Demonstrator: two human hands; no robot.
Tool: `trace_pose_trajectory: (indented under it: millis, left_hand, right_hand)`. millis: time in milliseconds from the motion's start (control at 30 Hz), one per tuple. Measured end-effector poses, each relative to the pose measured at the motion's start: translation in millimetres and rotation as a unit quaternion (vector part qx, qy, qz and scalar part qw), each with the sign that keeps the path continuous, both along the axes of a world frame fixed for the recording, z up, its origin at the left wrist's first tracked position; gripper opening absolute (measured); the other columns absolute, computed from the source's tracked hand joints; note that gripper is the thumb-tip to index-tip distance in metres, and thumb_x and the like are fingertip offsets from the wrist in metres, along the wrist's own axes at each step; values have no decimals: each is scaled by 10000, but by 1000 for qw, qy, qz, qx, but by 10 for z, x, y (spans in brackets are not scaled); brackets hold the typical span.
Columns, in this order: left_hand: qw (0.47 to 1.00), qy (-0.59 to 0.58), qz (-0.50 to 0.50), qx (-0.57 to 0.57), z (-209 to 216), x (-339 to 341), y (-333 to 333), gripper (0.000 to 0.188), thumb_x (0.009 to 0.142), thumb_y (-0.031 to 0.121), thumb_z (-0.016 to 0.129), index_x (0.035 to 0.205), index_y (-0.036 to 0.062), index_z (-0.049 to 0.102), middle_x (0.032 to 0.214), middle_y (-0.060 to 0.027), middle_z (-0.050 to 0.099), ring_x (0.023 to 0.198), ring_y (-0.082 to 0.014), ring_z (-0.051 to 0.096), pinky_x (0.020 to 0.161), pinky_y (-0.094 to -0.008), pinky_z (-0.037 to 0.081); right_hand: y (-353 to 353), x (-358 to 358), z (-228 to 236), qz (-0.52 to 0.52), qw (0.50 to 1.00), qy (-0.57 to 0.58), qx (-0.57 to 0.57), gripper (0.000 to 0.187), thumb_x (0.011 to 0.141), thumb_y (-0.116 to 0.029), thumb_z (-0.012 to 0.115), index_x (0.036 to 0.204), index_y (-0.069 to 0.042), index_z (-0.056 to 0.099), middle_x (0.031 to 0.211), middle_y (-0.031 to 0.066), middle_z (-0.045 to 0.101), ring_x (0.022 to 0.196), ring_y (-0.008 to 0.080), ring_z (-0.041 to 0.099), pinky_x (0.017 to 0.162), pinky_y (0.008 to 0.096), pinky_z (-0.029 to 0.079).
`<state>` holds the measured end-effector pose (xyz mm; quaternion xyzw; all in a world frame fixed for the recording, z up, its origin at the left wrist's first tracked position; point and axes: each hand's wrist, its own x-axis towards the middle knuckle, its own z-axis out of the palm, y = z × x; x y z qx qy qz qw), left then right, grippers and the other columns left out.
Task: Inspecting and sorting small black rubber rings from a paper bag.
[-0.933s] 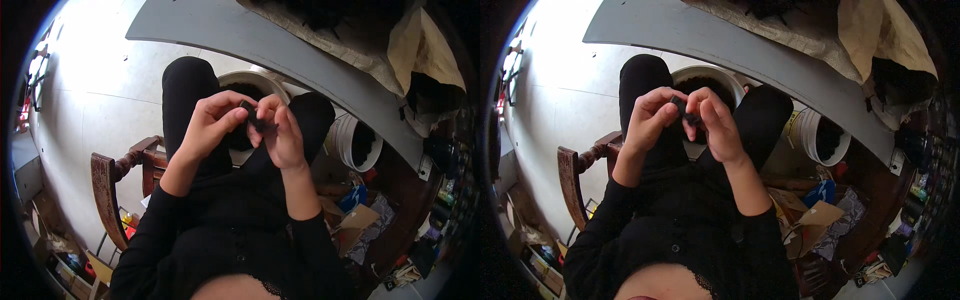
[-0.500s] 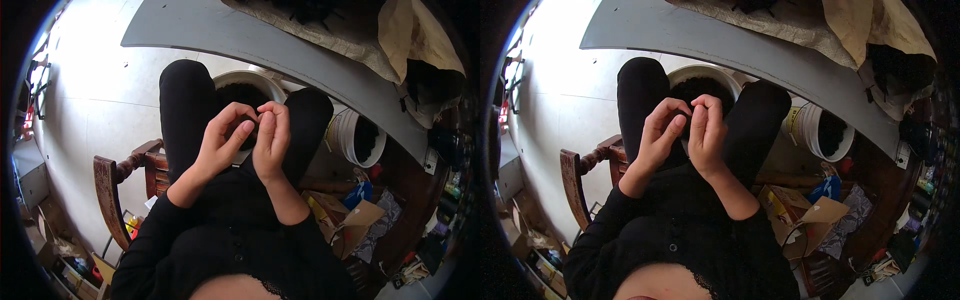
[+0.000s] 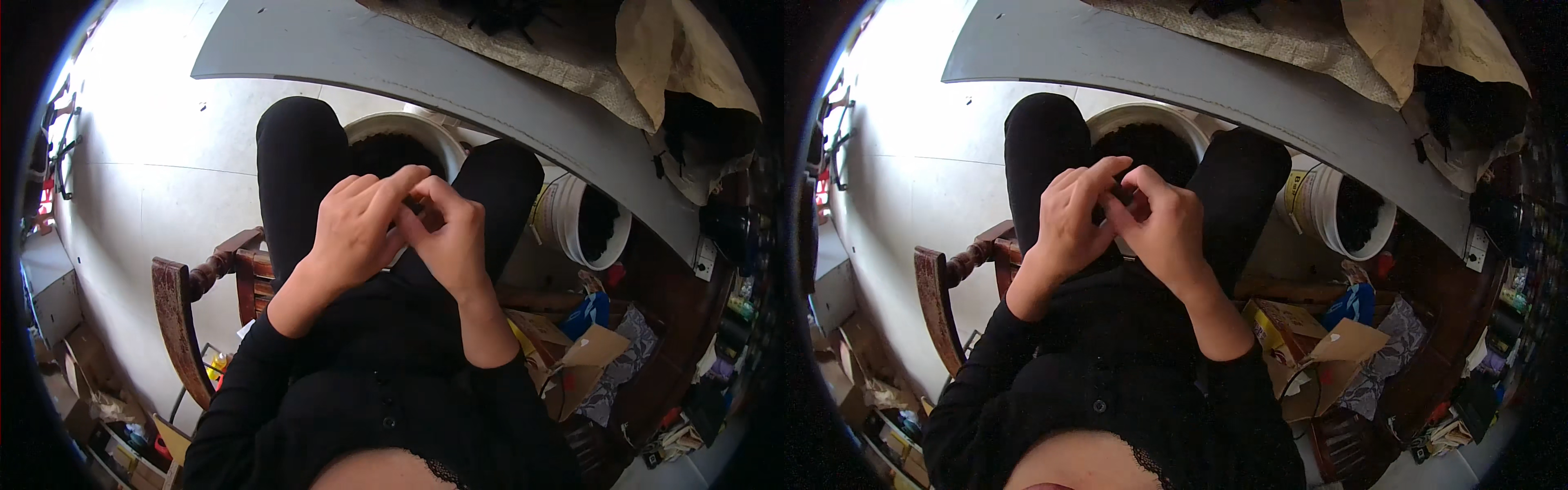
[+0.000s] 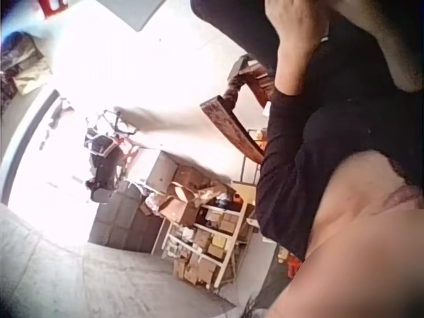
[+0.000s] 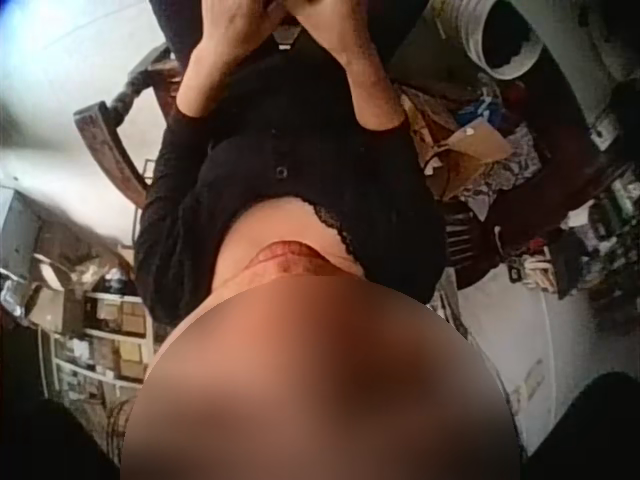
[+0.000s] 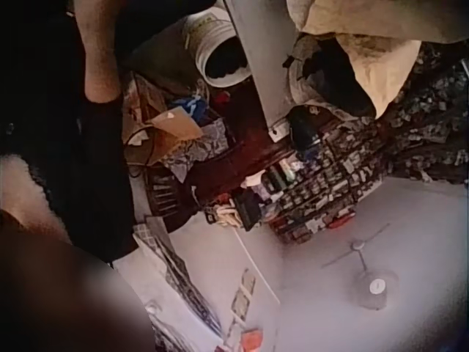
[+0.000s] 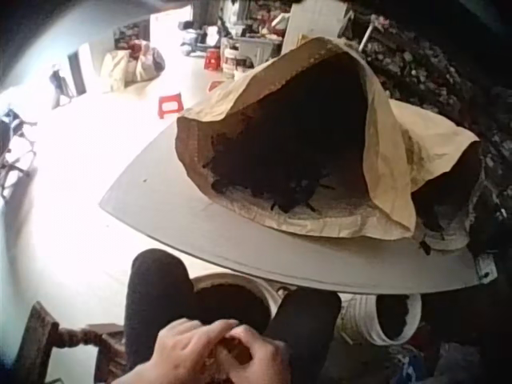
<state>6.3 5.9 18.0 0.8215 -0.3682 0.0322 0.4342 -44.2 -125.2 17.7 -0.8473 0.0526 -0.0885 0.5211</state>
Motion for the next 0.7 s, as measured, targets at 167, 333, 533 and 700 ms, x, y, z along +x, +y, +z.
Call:
trace_pose_trajectory:
  millis: [167, 333, 533, 700]
  left_hand:
    - [990, -13, 87, -113, 34, 22, 9, 496, 629, 78, 751, 1069, 54, 522, 931, -84, 514, 892, -221, 520, 823, -299, 413]
    - [825, 443, -76, -343, -182, 25, 156, 309, 757, 129, 731, 895, 39, 469, 914, -40, 487, 857, -109, 507, 774, -240, 429]
    - [768, 526, -103, -350, -77, -1, 110, 206, 804, 44, 673, 888, 28, 485, 930, -31, 521, 841, -105, 561, 768, -242, 474]
    - [777, 522, -66, -345, -47, -39, 73, 179, 813, 7, 649, 902, 20, 494, 941, -31, 540, 841, -99, 572, 761, -233, 474]
  right_hand:
    - [-178, -70, -18, -40, 946, 71, 314, 170, 888, -125, 569, 962, 21, 611, 733, 13, 576, 598, 51, 501, 537, 191, 420]
    - [-125, -103, -35, 22, 916, 48, 398, 249, 893, -150, 559, 1042, 46, 604, 810, 50, 597, 637, 86, 530, 586, 214, 438]
    - [-225, -66, 41, 112, 980, -33, 162, 252, 906, -147, 534, 1066, 31, 610, 836, 71, 606, 657, 98, 532, 613, 207, 435]
    - [-110, -66, 44, 70, 986, -76, 135, 239, 904, -128, 520, 1065, 20, 616, 834, 75, 609, 659, 106, 536, 600, 229, 442]
